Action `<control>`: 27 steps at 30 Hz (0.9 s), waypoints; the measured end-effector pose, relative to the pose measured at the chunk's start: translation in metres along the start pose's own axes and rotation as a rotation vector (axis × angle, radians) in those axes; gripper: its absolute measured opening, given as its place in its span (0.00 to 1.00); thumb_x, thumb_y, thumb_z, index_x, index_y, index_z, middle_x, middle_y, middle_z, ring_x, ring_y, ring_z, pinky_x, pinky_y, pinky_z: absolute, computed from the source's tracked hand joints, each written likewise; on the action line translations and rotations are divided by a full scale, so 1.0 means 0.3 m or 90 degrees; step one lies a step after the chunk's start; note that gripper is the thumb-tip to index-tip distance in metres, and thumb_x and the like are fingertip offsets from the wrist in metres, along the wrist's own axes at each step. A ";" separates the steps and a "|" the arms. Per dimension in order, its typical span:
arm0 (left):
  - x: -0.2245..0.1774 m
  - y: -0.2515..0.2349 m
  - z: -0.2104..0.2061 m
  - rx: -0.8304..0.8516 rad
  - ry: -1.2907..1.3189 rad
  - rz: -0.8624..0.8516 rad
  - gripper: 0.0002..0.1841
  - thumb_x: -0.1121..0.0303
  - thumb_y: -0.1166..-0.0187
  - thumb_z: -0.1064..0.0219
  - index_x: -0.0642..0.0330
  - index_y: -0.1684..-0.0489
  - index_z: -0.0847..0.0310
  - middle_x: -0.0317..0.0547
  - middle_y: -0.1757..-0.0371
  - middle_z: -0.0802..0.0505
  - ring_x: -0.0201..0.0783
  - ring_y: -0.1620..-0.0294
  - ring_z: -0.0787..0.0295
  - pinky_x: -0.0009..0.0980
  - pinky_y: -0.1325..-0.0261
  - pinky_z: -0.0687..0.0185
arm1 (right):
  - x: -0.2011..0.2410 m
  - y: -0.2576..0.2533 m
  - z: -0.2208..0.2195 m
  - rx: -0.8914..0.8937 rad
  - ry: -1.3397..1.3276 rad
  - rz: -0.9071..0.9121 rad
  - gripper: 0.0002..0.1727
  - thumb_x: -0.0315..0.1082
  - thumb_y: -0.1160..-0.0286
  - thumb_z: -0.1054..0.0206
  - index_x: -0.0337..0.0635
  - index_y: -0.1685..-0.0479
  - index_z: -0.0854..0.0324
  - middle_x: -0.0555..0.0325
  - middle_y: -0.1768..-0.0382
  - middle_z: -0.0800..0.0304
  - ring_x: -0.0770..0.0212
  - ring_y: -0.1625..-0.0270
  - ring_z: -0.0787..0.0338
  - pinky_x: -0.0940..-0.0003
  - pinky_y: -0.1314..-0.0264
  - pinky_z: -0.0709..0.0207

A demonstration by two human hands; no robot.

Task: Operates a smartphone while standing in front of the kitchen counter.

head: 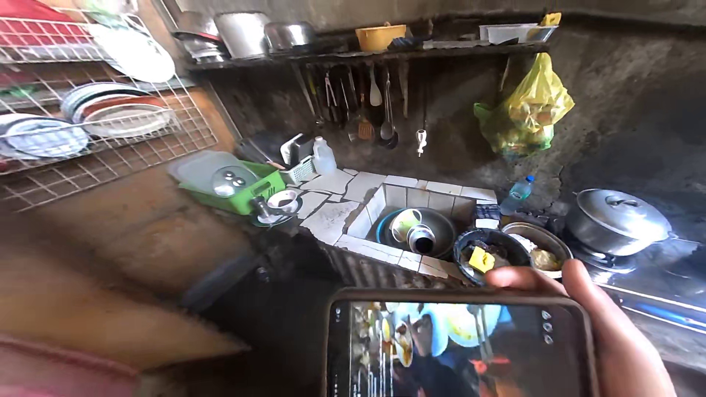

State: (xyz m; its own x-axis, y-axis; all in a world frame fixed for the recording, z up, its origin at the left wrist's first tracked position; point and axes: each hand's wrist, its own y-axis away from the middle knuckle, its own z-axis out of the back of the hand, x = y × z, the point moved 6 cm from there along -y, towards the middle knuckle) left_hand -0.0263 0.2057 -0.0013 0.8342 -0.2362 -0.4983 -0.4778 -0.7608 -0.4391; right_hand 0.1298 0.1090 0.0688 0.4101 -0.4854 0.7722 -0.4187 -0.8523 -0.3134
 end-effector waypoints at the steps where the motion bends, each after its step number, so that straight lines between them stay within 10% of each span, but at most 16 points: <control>1: 0.000 0.001 0.001 -0.008 -0.001 -0.007 0.20 0.80 0.30 0.24 0.54 0.40 0.15 0.45 0.49 0.03 0.37 0.48 0.04 0.36 0.42 0.08 | -0.001 0.001 0.000 -0.017 0.023 0.010 0.32 0.62 0.13 0.52 0.47 0.40 0.10 0.58 0.46 0.05 0.67 0.43 0.07 0.68 0.42 0.12; 12: 0.009 -0.045 0.023 -0.037 -0.057 -0.017 0.27 0.77 0.33 0.22 0.44 0.34 0.18 0.37 0.44 0.04 0.32 0.46 0.05 0.33 0.42 0.07 | 0.050 0.021 0.060 -0.006 0.404 0.067 0.20 0.46 0.22 0.30 0.48 0.36 0.14 0.71 0.46 0.06 0.76 0.45 0.09 0.76 0.43 0.15; 20: 0.033 -0.056 0.034 -0.083 -0.052 -0.002 0.25 0.77 0.35 0.20 0.46 0.38 0.19 0.36 0.48 0.03 0.32 0.51 0.03 0.34 0.48 0.05 | 0.033 0.031 0.016 0.020 0.808 0.052 0.46 0.39 0.43 0.16 0.25 0.22 0.30 0.35 0.32 0.22 0.61 0.30 0.20 0.72 0.27 0.25; 27: 0.026 -0.065 0.051 -0.081 -0.056 -0.025 0.23 0.73 0.34 0.20 0.44 0.40 0.16 0.33 0.49 0.03 0.28 0.50 0.04 0.29 0.44 0.07 | 0.021 0.037 0.038 0.057 0.688 0.044 0.39 0.49 0.26 0.26 0.24 0.25 0.27 0.40 0.33 0.18 0.66 0.32 0.17 0.68 0.28 0.21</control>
State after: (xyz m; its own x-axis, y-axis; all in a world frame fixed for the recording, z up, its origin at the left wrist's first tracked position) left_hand -0.0146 0.2279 -0.0082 0.8216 -0.1548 -0.5486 -0.4017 -0.8400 -0.3646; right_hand 0.1371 0.0944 0.0638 -0.5611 -0.1423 0.8154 -0.3342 -0.8623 -0.3805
